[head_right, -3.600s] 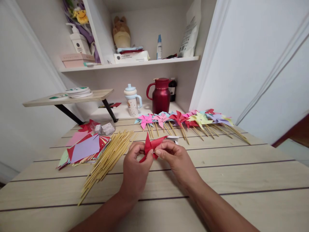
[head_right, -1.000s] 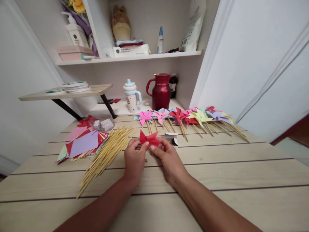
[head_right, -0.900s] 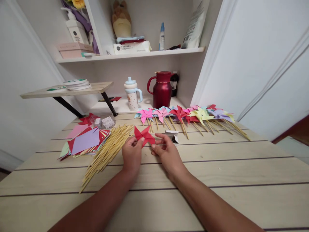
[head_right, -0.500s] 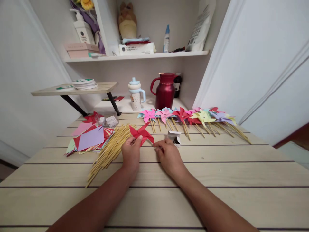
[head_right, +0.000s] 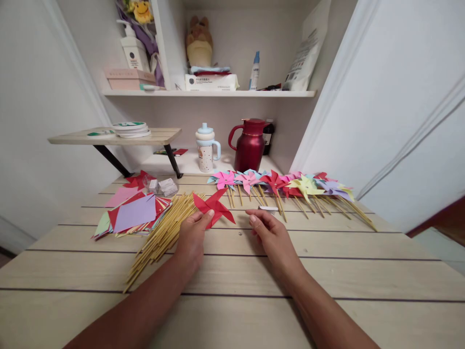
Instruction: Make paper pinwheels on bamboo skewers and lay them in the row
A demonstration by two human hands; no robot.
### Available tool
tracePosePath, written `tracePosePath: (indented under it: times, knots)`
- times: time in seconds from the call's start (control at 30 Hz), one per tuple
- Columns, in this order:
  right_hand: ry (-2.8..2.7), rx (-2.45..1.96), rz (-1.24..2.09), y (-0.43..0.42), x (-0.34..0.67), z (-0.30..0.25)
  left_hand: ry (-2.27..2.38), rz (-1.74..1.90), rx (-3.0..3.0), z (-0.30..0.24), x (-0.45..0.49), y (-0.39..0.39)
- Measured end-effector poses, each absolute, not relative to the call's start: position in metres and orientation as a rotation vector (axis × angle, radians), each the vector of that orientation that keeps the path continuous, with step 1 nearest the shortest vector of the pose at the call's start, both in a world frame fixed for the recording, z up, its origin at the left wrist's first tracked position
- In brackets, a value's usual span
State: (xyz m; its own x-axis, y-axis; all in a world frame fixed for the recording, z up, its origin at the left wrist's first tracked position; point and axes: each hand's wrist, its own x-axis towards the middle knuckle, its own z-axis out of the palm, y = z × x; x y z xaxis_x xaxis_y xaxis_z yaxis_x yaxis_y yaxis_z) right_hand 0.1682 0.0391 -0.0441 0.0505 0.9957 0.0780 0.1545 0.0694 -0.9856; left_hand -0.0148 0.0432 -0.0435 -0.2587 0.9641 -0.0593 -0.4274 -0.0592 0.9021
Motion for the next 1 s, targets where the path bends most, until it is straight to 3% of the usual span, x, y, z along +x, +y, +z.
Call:
tracePosePath:
  times: [0.43,0.63,1.0]
  knots:
    - [-1.402,-0.998,1.07,0.024,0.151,-0.03,0.991,1.458,0.681,-0.037,-0.01,0.037]
    - [-1.198,-0.911,1.09,0.025,0.151,-0.023,0.94,1.391,0.797,-0.03,0.009,0.021]
    - [-1.078,-1.029,1.228,0.023,0.157,-0.013,0.858,1.374,0.781,-0.025,0.009,0.021]
